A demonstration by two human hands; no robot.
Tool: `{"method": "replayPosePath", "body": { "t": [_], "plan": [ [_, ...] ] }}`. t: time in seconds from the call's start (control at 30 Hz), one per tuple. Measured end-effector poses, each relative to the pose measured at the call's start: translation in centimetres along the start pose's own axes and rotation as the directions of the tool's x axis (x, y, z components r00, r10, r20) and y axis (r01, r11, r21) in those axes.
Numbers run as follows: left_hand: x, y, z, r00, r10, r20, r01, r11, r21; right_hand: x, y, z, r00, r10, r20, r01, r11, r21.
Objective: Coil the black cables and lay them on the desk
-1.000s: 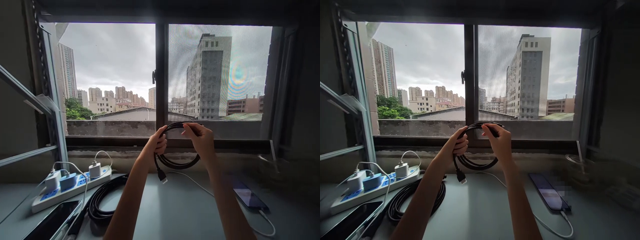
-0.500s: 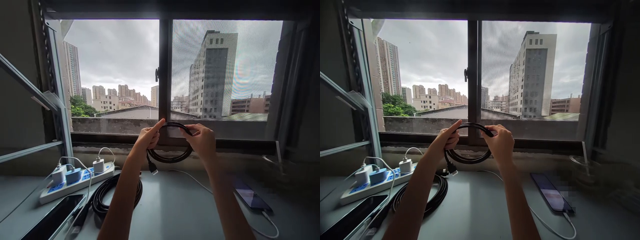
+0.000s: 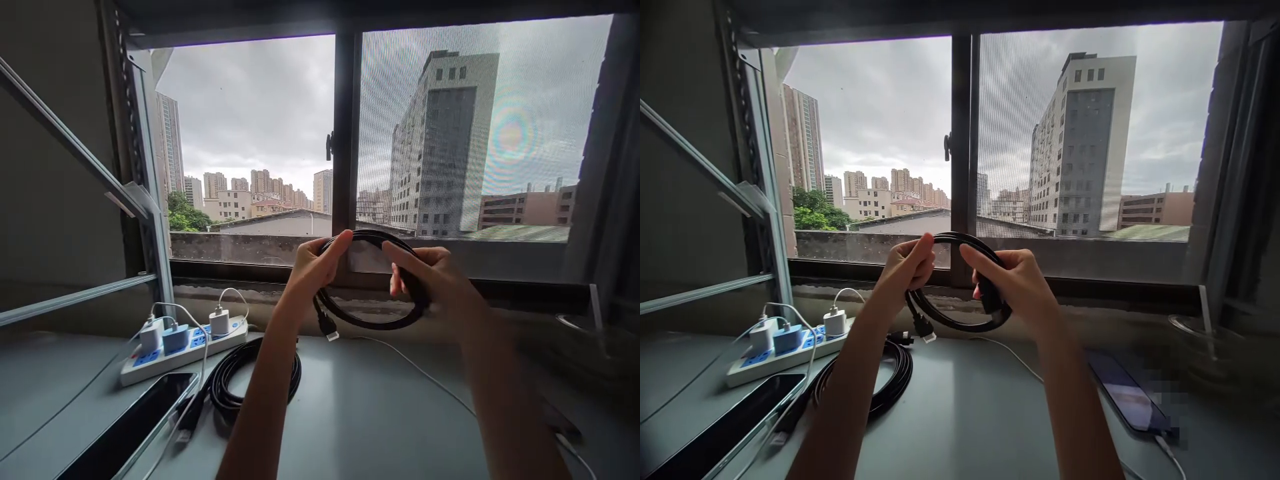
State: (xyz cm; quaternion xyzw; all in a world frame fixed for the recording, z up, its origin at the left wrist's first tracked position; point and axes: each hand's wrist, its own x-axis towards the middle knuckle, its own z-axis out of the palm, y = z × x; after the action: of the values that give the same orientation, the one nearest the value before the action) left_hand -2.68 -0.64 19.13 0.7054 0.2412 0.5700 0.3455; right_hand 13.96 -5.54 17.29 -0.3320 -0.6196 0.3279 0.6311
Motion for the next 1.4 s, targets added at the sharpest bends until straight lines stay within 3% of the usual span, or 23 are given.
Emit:
{"method": "replayPosePath", "body": {
  "t": [0.13, 0.23, 0.33, 0.4, 0.5, 0.6, 0.73, 0.87, 0.97, 1.1, 1.2, 1.27, 1.4],
  "plan": [
    [0.6, -1.5, 1.6, 1.000, -0.005, -0.029, 0.005, 1.000, 0.009, -0.5, -0.6, 0.3, 0.997, -0.017, 0.073, 0.013, 0.998, 0.059],
    [1.4, -3.5, 1.4, 1.000, -0.004, -0.017, 0.007, 0.986, 0.166, -0.3, 0.1, -0.5, 0.998, 0.014, 0.058, 0.000, 0.975, -0.224],
    [1.9, -5.6, 0.6, 0.998, -0.061, -0.026, 0.067, 0.931, 0.358, 0.5, 1.6, -1.0, 0.993, -0.059, -0.104, -0.013, 0.814, -0.581],
    [2.1, -6.9, 0.1, 0.985, -0.167, -0.033, 0.162, 0.862, 0.480, 1.2, 2.9, -0.9, 0.990, -0.100, -0.097, -0.010, 0.643, -0.766],
    [2.1, -8.8, -0.3, 0.940, -0.340, -0.021, 0.287, 0.757, 0.587, 2.2, 4.9, -0.2, 0.997, 0.068, -0.045, -0.072, 0.461, -0.885],
    [1.8, -10.9, -0.4, 0.867, -0.495, 0.056, 0.348, 0.683, 0.642, 2.6, 7.2, 0.5, 0.964, 0.261, -0.043, -0.148, 0.400, -0.905],
    [1.1, -13.8, 0.0, 0.717, -0.681, 0.146, 0.388, 0.565, 0.728, 2.5, 10.4, 0.7, 0.843, 0.539, 0.000, -0.209, 0.327, -0.921],
    [0.6, -15.9, 0.8, 0.578, -0.796, 0.179, 0.379, 0.457, 0.805, 2.9, 12.7, 0.5, 0.649, 0.761, -0.005, -0.258, 0.215, -0.942],
    [0.6, -16.7, 1.0, 0.552, -0.817, 0.165, 0.326, 0.394, 0.859, 3.4, 13.7, 0.5, 0.536, 0.844, -0.026, -0.272, 0.143, -0.951],
    [0.8, -16.9, 0.9, 0.548, -0.824, 0.141, 0.268, 0.333, 0.904, 3.4, 14.2, 0.5, 0.472, 0.882, -0.017, -0.281, 0.133, -0.950],
    [1.4, -16.6, 0.3, 0.550, -0.827, 0.119, 0.276, 0.315, 0.908, 3.2, 14.2, 0.5, 0.463, 0.886, 0.006, -0.295, 0.160, -0.942],
    [1.9, -15.8, -0.6, 0.565, -0.817, 0.114, 0.303, 0.335, 0.892, 3.2, 14.1, 0.3, 0.481, 0.876, 0.027, -0.301, 0.194, -0.934],
    [2.9, -12.9, -4.2, 0.610, -0.787, 0.092, 0.370, 0.386, 0.845, 3.5, 12.7, -0.5, 0.597, 0.799, 0.072, -0.302, 0.307, -0.903]
  ]
}}
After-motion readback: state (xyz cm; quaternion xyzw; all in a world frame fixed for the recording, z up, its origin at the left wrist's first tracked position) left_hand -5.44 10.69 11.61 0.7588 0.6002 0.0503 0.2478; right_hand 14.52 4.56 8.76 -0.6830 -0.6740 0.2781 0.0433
